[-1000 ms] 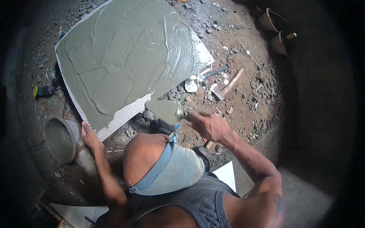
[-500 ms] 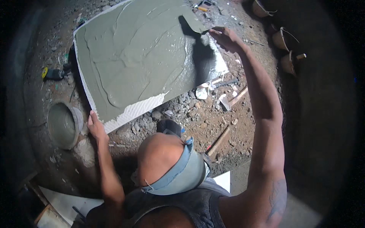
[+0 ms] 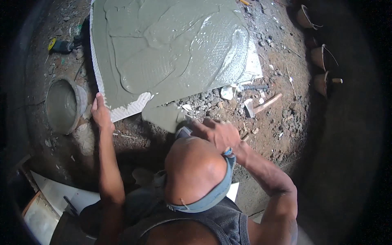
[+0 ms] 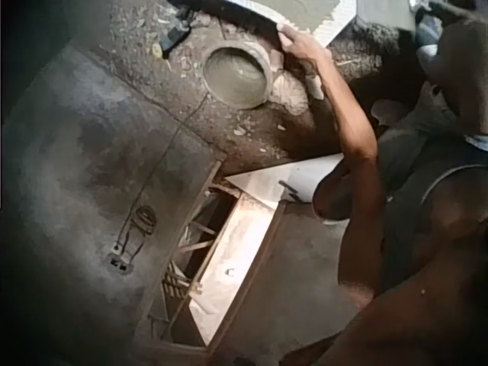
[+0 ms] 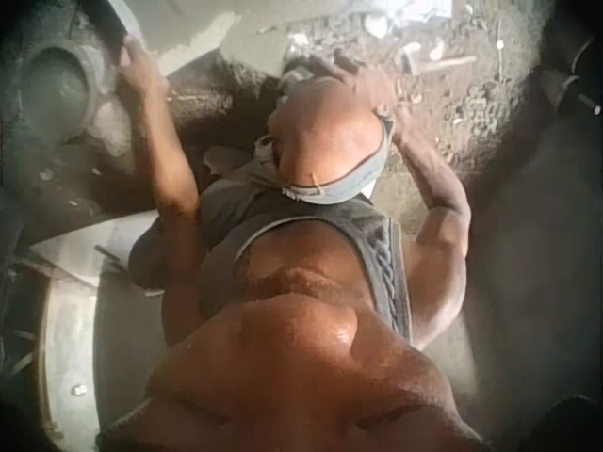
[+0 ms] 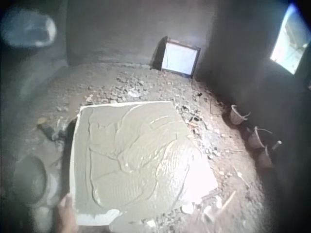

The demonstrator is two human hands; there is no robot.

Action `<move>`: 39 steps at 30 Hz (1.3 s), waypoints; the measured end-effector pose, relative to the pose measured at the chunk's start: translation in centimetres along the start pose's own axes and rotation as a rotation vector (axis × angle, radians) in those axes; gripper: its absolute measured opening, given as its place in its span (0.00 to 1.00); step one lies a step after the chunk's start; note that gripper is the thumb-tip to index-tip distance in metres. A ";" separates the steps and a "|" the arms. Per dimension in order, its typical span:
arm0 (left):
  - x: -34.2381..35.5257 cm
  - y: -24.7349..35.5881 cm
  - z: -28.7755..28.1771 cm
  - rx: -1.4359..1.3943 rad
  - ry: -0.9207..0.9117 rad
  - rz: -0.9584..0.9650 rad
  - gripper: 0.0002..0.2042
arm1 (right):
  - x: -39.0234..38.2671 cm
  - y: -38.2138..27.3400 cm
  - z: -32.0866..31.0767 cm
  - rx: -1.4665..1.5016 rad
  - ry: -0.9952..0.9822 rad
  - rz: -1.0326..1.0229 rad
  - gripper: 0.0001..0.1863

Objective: The person mixes mortar in a bucket using a trowel and then spreads the mortar onto the back of a large floor tile before lifting the tile.

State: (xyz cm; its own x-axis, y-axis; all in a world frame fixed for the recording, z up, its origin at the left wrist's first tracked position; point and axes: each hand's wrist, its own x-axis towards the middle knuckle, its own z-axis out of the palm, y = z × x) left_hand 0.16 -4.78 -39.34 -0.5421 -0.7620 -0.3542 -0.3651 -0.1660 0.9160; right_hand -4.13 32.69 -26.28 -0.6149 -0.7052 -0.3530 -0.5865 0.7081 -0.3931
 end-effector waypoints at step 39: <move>0.8 1.6 -4.1 -0.091 -0.343 -0.207 0.36 | 17.1 4.4 -8.0 0.288 0.336 0.169 0.18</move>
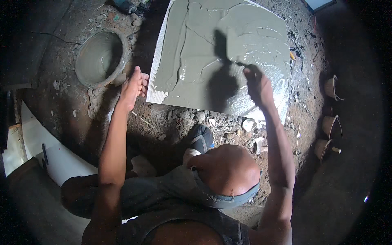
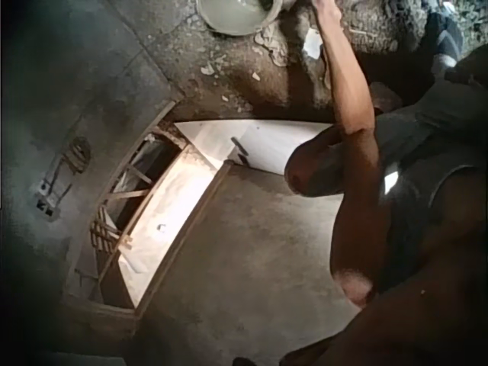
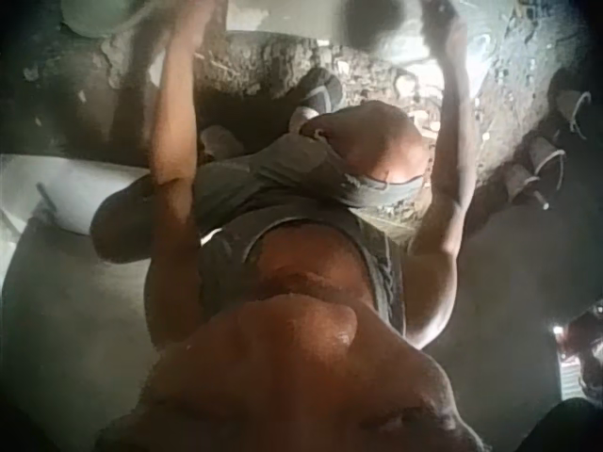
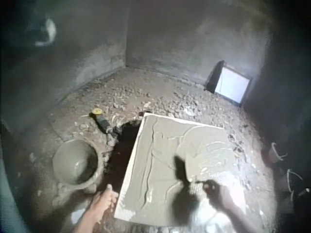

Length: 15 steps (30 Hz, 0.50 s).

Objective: The person mixes mortar in a bucket using a trowel and then spreads the mortar onto the back of a large floor tile before lifting the tile.

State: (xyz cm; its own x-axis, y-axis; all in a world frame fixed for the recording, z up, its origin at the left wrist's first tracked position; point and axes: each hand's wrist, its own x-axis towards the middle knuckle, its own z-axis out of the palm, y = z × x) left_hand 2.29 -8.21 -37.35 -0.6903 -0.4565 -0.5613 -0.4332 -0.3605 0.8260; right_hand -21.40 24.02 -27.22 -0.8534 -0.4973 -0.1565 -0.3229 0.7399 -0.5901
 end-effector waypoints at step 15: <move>-0.4 0.0 -3.1 -0.142 -0.154 -0.063 0.47 | -8.2 -5.7 7.0 -0.332 -0.741 -0.529 0.12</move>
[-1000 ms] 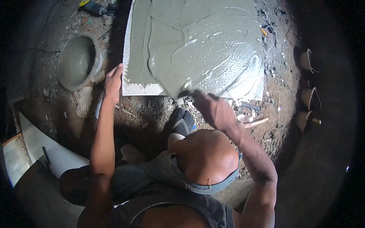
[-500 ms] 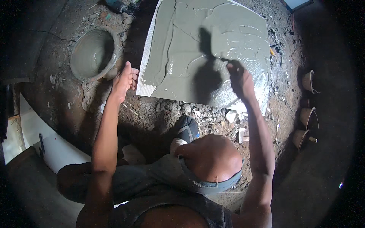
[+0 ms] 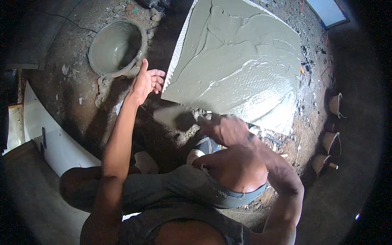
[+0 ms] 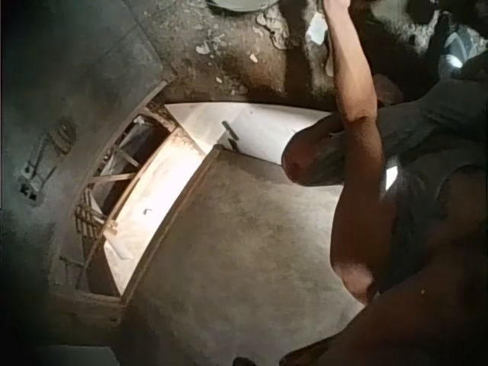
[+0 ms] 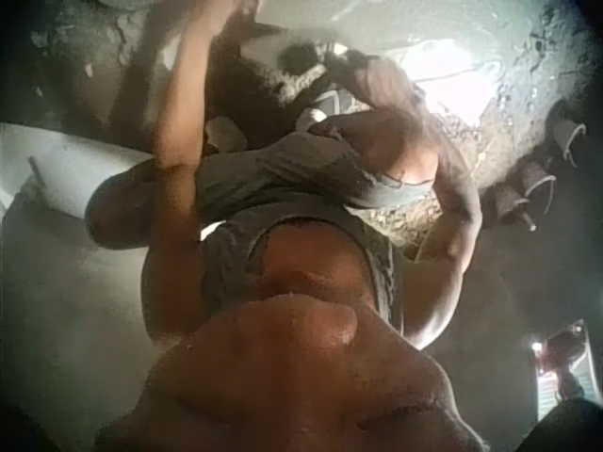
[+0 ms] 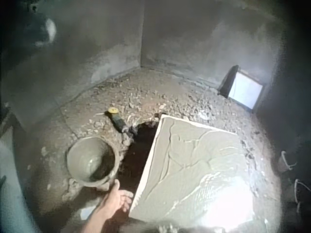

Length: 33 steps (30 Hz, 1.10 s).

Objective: The person mixes mortar in a bucket using a trowel and then spreads the mortar onto the back of a large floor tile before lifting the tile.

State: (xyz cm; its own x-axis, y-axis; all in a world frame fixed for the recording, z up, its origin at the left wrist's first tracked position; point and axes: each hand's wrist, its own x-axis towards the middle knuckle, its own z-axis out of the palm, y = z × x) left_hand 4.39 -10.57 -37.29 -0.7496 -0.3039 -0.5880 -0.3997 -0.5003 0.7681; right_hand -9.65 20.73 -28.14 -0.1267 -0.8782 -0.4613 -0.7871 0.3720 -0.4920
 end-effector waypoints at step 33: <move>1.1 -2.5 1.6 -0.258 -0.100 0.098 0.43 | 9.2 14.6 -13.8 -0.984 0.874 -0.660 0.19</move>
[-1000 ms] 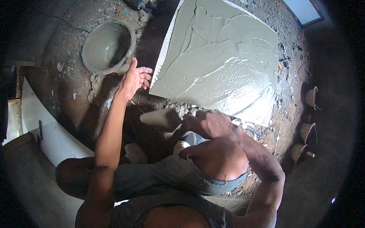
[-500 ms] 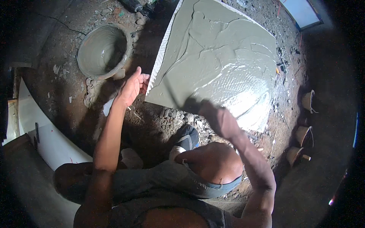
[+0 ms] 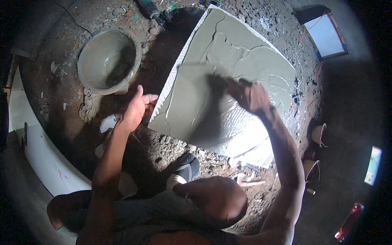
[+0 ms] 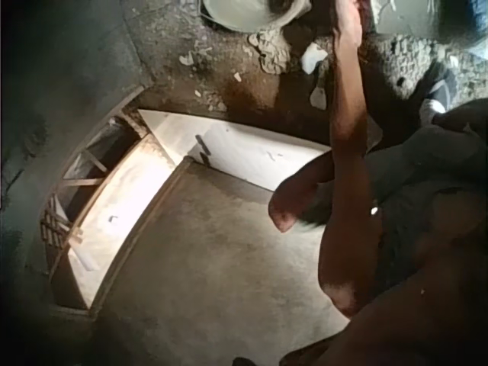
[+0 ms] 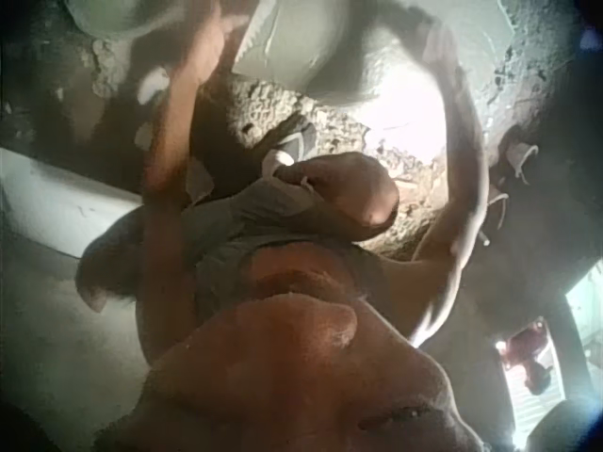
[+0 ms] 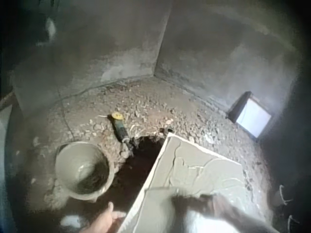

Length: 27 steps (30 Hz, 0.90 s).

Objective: The person mixes mortar in a bucket using a trowel and then spreads the mortar onto the back of a large floor tile before lifting the tile.

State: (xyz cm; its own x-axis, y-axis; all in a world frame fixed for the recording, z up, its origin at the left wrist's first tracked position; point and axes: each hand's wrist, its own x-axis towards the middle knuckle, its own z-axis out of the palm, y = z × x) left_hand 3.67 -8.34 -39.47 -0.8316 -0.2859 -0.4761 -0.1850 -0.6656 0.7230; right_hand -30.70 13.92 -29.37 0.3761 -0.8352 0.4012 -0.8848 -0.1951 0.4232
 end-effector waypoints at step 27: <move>-0.2 0.6 -1.7 -0.444 -0.115 -0.132 0.56 | 2.1 -9.5 -8.2 0.757 -0.576 0.050 0.19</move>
State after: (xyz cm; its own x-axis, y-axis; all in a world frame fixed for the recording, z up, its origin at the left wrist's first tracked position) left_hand 4.63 -9.83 -39.82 -0.8731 -0.1177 -0.4731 -0.0722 -0.9285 0.3643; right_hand -19.30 18.20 -25.90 0.3188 -0.9371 -0.1424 -0.9152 -0.2653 -0.3034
